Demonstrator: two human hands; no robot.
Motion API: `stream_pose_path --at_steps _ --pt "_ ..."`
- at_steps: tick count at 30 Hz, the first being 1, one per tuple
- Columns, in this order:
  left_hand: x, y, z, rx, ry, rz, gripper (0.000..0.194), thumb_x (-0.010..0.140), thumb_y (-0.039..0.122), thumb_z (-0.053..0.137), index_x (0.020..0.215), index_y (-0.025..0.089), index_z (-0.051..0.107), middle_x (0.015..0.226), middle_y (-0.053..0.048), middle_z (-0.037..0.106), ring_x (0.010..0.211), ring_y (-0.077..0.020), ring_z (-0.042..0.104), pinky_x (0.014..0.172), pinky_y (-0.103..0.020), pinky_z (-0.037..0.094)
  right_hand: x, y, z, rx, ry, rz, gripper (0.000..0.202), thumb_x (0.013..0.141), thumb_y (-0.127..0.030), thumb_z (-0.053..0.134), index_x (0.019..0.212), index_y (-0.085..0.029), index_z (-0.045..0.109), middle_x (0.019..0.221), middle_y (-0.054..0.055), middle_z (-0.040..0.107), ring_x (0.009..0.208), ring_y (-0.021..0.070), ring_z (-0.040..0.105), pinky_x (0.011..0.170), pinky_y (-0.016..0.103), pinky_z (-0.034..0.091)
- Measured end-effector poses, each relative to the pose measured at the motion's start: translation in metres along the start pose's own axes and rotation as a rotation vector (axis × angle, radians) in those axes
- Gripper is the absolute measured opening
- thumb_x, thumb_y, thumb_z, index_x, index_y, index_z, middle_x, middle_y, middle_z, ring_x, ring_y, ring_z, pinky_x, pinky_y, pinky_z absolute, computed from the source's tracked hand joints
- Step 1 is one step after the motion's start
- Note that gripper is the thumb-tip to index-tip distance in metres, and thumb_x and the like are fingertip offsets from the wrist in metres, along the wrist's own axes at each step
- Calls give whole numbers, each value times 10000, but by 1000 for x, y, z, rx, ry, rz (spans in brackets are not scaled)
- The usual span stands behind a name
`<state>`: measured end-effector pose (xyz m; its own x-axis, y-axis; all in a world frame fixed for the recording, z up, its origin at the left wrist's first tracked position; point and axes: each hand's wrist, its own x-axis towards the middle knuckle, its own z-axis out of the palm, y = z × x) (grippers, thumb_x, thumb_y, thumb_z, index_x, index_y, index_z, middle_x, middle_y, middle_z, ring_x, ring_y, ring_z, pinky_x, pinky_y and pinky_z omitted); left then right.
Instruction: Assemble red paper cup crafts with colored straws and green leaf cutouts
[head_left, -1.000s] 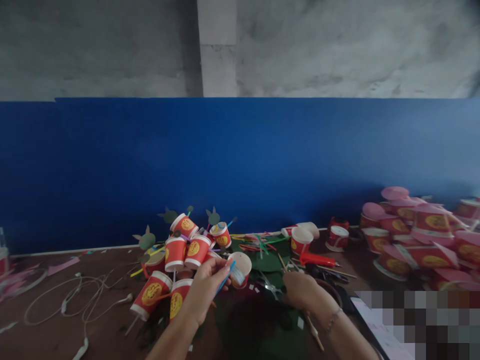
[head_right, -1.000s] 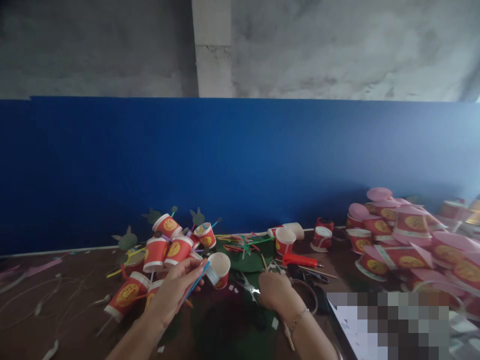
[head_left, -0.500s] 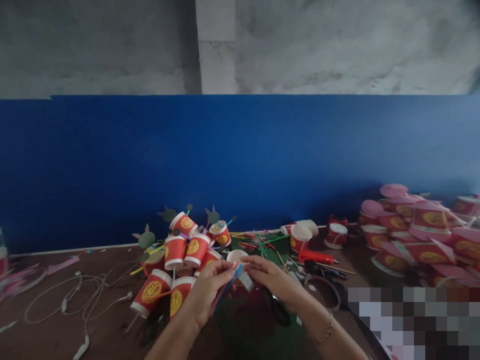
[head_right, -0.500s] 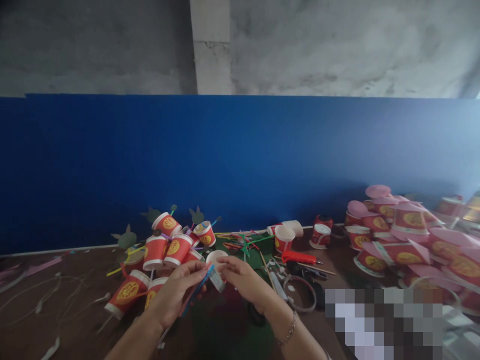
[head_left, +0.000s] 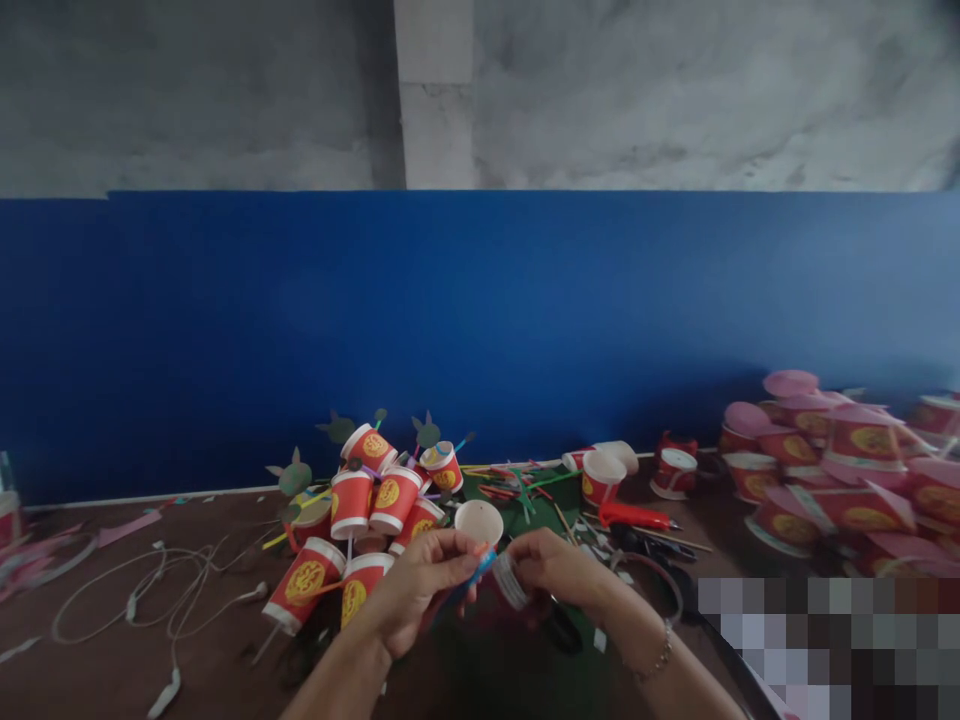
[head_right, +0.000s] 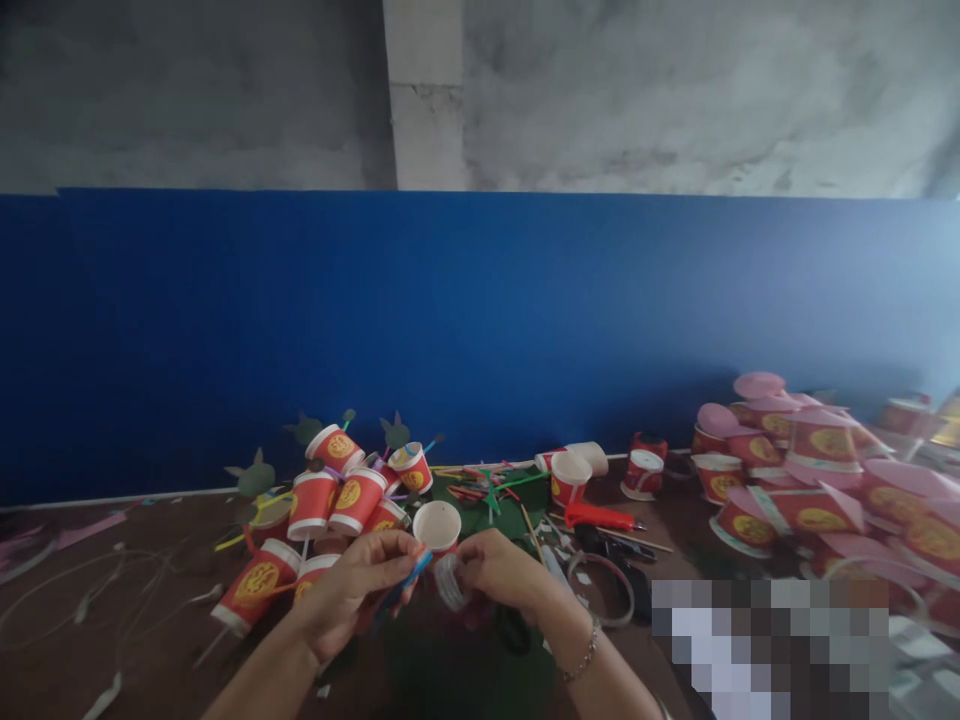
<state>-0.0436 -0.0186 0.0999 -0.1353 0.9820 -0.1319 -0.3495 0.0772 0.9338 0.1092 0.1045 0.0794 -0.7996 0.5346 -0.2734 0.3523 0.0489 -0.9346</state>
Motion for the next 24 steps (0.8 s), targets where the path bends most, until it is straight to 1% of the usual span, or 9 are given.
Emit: stream_pose_path --at_steps 4,6,9,11,13,16,18,21,24 --pt "2 -6 0 37 -80 -56 422 559 337 835 822 151 562 633 26 595 499 -81 541 435 -175 370 6 3 0 -22 65 -148 182 647 -166 535 739 -128 689 483 -57 526 404 53 401 393 158 295" --pt "3 -9 1 55 -105 -71 455 548 302 843 847 170 527 650 34 606 520 -86 550 465 -185 404 6 0 2 -52 136 -243 231 658 -161 541 812 -132 711 573 -32 581 474 70 446 451 175 346" --pt "4 -13 3 123 -130 -94 457 541 259 844 867 166 537 624 44 605 529 -87 550 506 -196 432 2 -7 5 -152 255 -404 286 667 -133 535 874 -166 731 817 28 657 693 133 573 624 230 445" --pt "5 -14 5 142 -140 -114 490 526 242 845 925 162 571 687 24 635 576 -106 576 517 -204 442 -2 -11 8 -178 275 -489 310 677 -117 531 899 -189 734 907 46 658 823 168 603 721 262 464" --pt "6 -16 6 143 -153 -120 504 521 245 842 959 159 607 774 -3 660 631 -123 589 538 -216 451 -6 -13 11 -171 271 -539 307 708 -123 541 942 -201 725 933 51 662 873 179 613 761 276 469" --pt "9 -20 5 164 -187 -91 405 548 253 822 901 133 663 772 -18 666 659 -125 583 617 -233 454 -9 -15 15 -213 304 -594 289 753 -132 560 993 -214 698 952 48 662 867 172 611 737 269 472" --pt "10 -23 4 194 -175 -60 324 562 241 806 837 121 682 742 -12 656 667 -118 569 642 -226 442 -11 -16 16 -256 327 -614 255 768 -145 579 988 -213 688 943 46 641 835 165 600 698 259 470" --pt "14 -27 2 296 -105 -64 258 574 269 779 755 113 679 613 19 590 550 -94 506 537 -211 403 -15 -20 17 -299 349 -593 180 761 -181 623 932 -197 675 886 35 600 772 154 579 644 246 459" --pt "16 -29 3 449 1 -26 242 607 323 731 697 108 669 491 39 512 436 -90 437 440 -218 339 -19 -24 18 -321 391 -553 85 794 -199 579 869 -187 619 798 10 583 720 144 558 609 235 436"
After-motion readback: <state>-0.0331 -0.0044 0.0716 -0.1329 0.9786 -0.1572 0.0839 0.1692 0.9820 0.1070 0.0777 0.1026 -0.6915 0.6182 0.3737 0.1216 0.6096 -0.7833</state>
